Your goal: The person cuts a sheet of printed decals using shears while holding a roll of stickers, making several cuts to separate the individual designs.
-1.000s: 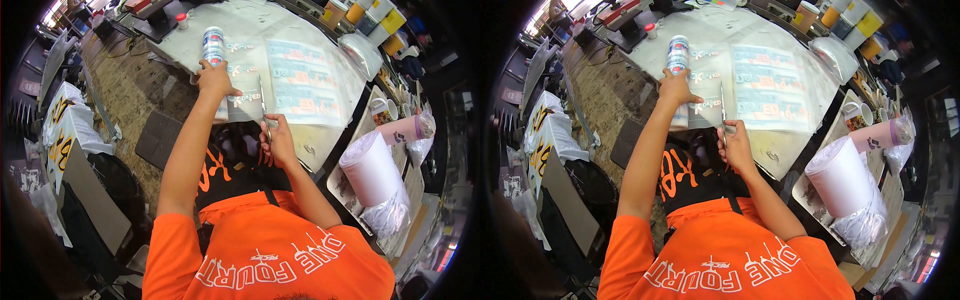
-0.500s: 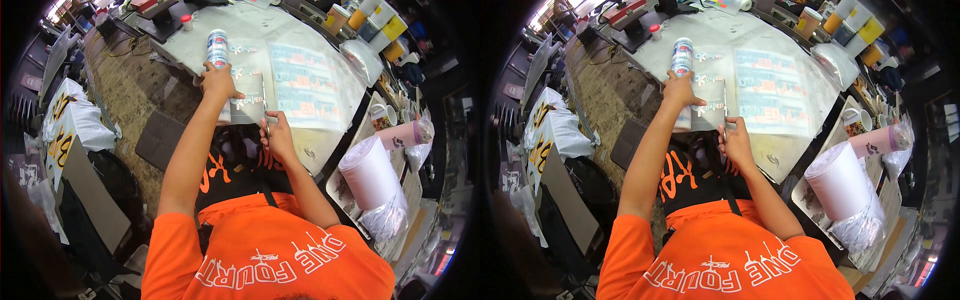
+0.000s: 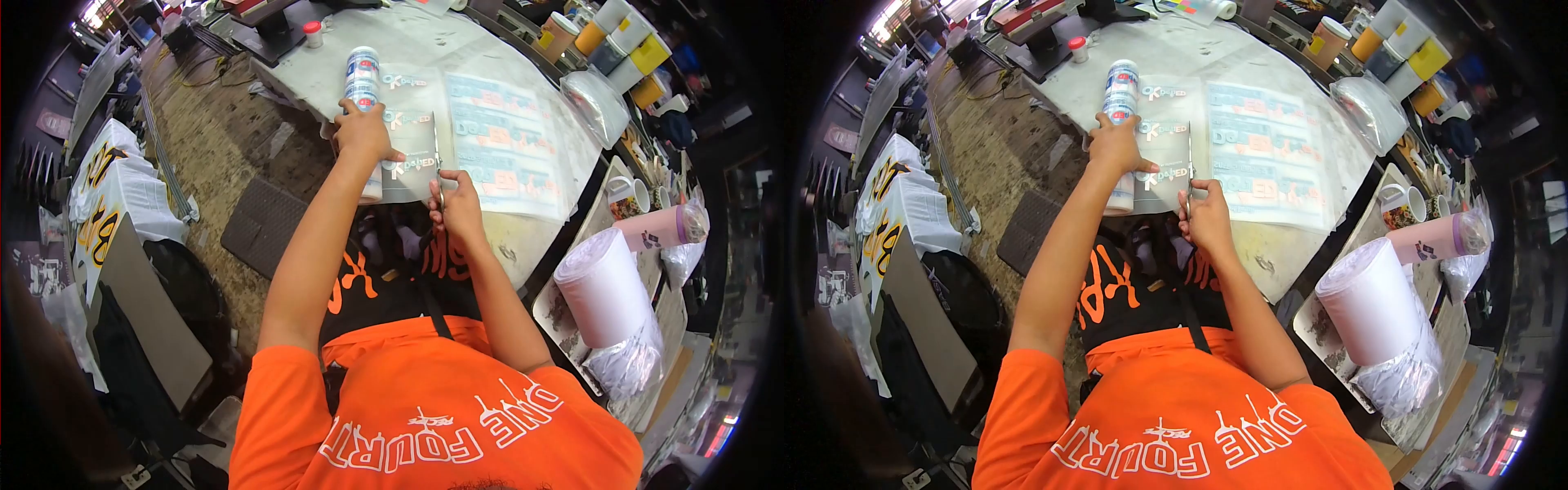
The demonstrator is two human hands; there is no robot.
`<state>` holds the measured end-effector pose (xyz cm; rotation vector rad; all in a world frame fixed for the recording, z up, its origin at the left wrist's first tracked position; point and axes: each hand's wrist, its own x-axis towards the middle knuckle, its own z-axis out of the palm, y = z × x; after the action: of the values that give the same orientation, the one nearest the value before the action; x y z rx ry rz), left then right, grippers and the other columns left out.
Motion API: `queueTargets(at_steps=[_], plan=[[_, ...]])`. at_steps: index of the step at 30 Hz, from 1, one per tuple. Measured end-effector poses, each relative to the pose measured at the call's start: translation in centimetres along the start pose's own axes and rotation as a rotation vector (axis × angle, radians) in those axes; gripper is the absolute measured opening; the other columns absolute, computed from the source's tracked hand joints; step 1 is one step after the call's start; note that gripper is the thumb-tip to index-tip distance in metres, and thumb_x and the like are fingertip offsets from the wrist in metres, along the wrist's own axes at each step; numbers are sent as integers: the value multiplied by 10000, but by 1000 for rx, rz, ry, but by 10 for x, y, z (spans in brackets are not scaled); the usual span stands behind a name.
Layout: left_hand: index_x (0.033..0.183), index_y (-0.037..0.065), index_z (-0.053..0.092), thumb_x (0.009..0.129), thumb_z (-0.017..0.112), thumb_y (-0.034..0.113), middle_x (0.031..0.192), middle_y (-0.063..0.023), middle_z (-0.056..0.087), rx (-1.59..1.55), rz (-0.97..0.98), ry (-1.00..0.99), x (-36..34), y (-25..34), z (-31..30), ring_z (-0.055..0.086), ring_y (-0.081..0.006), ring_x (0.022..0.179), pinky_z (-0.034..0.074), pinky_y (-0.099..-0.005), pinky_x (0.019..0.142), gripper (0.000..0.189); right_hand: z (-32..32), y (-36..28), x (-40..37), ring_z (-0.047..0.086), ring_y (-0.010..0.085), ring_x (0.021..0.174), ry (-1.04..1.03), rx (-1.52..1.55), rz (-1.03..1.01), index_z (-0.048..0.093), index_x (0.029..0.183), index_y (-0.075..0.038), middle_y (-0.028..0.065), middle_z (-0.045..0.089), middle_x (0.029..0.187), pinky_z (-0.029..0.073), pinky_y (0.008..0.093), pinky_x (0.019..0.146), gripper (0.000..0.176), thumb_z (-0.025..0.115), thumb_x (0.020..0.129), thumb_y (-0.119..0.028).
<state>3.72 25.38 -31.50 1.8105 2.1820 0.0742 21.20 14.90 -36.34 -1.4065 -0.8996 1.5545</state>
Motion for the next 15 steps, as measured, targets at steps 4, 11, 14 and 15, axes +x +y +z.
queueTargets(at_steps=[4, 11, 14, 15], plan=[[1498, 301, 497, 489, 1024, 456, 1585, -278, 233, 20, -6, -6, -1, 3, 0, 483, -525, 1330, 523, -542, 1031, 1149, -1, -3, 16, 431, 112, 486, 20, 68, 13, 440, 1286, -91, 38, 506, 686, 319, 266, 418, 415, 706, 994, -219], [1500, 307, 495, 484, 1022, 468, 1588, -294, 239, 15, 6, 12, -1, 1, 1, 484, -541, 1327, 533, -539, 1019, 1155, -4, -10, 21, 481, 112, 490, -20, 120, 17, 436, 1277, -62, 41, 539, 696, 340, 272, 408, 402, 690, 997, -198], [1501, 308, 493, 476, 1024, 470, 1590, -301, 240, 20, 11, 8, 0, 0, 2, 494, -539, 1319, 539, -536, 1013, 1166, -4, -15, 27, 480, 114, 491, 14, -16, -22, 447, 1269, -57, 39, 541, 679, 344, 275, 416, 392, 692, 995, -193], [1501, 308, 493, 476, 1024, 470, 1590, -301, 240, 21, 9, 8, 1, -1, 3, 494, -539, 1319, 539, -536, 1013, 1166, -4, -16, 31, 481, 115, 491, 13, -17, -22, 455, 1261, -57, 41, 545, 674, 345, 276, 418, 387, 696, 994, -198]])
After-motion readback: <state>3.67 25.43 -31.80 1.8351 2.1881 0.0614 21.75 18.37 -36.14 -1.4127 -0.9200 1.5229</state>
